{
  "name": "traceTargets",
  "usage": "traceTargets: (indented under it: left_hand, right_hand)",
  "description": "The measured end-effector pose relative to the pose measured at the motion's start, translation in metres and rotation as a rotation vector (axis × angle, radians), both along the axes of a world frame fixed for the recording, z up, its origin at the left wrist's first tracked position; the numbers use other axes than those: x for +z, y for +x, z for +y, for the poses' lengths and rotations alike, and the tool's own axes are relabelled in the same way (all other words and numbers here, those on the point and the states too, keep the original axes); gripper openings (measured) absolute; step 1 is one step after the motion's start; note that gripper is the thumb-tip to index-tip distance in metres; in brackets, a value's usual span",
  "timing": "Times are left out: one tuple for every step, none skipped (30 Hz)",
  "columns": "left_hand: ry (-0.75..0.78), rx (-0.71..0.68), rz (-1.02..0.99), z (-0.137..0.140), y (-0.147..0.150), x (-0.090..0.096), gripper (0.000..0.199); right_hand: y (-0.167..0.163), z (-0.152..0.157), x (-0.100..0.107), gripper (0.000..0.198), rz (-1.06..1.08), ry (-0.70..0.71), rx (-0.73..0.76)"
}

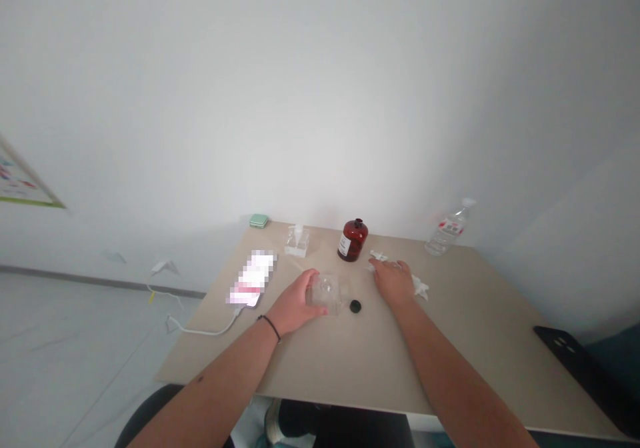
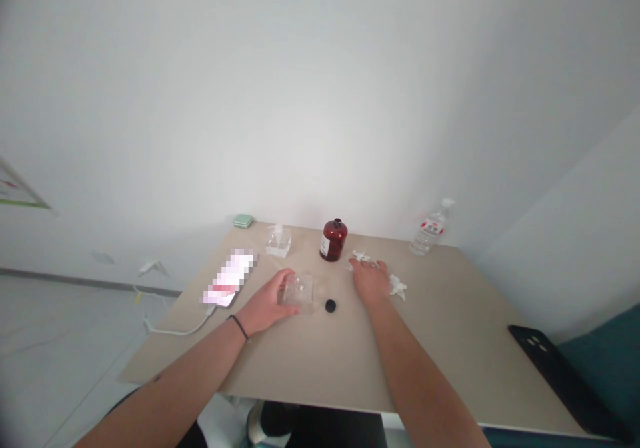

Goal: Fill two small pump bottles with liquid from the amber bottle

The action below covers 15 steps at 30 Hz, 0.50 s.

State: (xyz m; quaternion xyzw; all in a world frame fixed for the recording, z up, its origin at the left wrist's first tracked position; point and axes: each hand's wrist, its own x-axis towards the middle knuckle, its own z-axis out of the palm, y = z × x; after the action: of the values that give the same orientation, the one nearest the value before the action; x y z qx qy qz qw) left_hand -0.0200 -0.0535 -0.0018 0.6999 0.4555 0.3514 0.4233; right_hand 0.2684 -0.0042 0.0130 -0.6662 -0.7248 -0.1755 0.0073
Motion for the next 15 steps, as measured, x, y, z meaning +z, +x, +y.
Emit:
traceTargets:
  left_hand:
    - [-0.003, 0.004, 0.002, 0.0001, 0.0000, 0.0000, 0.082]
    - [-0.005, 0.006, 0.003, 0.0002, 0.0000, 0.0000, 0.083]
    - [-0.006, 0.007, 0.004, 0.0002, 0.0000, 0.0001, 0.083]
    - [-0.004, 0.007, 0.004, 0.0003, -0.0001, 0.0002, 0.082]
    - [0.000, 0.006, 0.005, 0.0003, -0.0003, 0.0002, 0.082]
    - [0.006, 0.004, 0.006, 0.0003, -0.0004, 0.0002, 0.082]
    - [0.011, 0.003, 0.008, 0.0003, -0.0006, 0.0002, 0.082]
    - [0.014, 0.002, 0.009, 0.0003, -0.0008, 0.0001, 0.082]
    - [0.014, 0.002, 0.009, 0.0003, -0.0009, 0.0000, 0.082]
    - [0.012, 0.004, 0.008, 0.0003, -0.0009, 0.0000, 0.082]
    - [0.009, 0.004, 0.007, 0.0003, -0.0010, 0.0001, 0.082]
    - [0.007, 0.005, 0.006, 0.0002, -0.0009, 0.0004, 0.083]
    - [0.006, 0.005, 0.005, 0.0001, -0.0009, 0.0007, 0.083]
    - [0.005, 0.005, 0.003, 0.0000, -0.0008, 0.0012, 0.083]
    - [0.006, 0.004, 0.002, -0.0001, -0.0007, 0.0016, 0.083]
  right_hand:
    - [-0.0001, 0.0000, -0.0001, 0.040, 0.004, -0.003, -0.002]
    - [-0.0003, 0.0000, -0.0001, 0.040, 0.009, -0.007, -0.004]
    - [-0.0004, 0.0000, -0.0001, 0.040, 0.013, -0.011, -0.006]
    - [-0.0004, 0.0000, -0.0001, 0.039, 0.017, -0.014, -0.008]
    - [-0.0003, -0.0001, 0.0000, 0.039, 0.021, -0.019, -0.008]
    - [-0.0002, -0.0001, 0.0002, 0.039, 0.025, -0.023, -0.007]
    - [-0.0001, -0.0002, 0.0003, 0.040, 0.028, -0.026, -0.006]
    - [0.0001, -0.0001, 0.0005, 0.040, 0.031, -0.029, -0.004]
    - [0.0002, 0.0000, 0.0006, 0.040, 0.035, -0.032, -0.002]
    - [0.0003, 0.0001, 0.0007, 0.041, 0.038, -0.035, -0.001]
    - [0.0004, 0.0003, 0.0009, 0.041, 0.043, -0.039, 0.001]
    - [0.0005, 0.0004, 0.0010, 0.041, 0.047, -0.042, 0.003]
    - [0.0007, 0.0003, 0.0012, 0.042, 0.053, -0.045, 0.005]
    - [0.0008, -0.0001, 0.0015, 0.043, 0.058, -0.048, 0.006]
    - [0.0011, -0.0008, 0.0019, 0.044, 0.063, -0.050, 0.008]
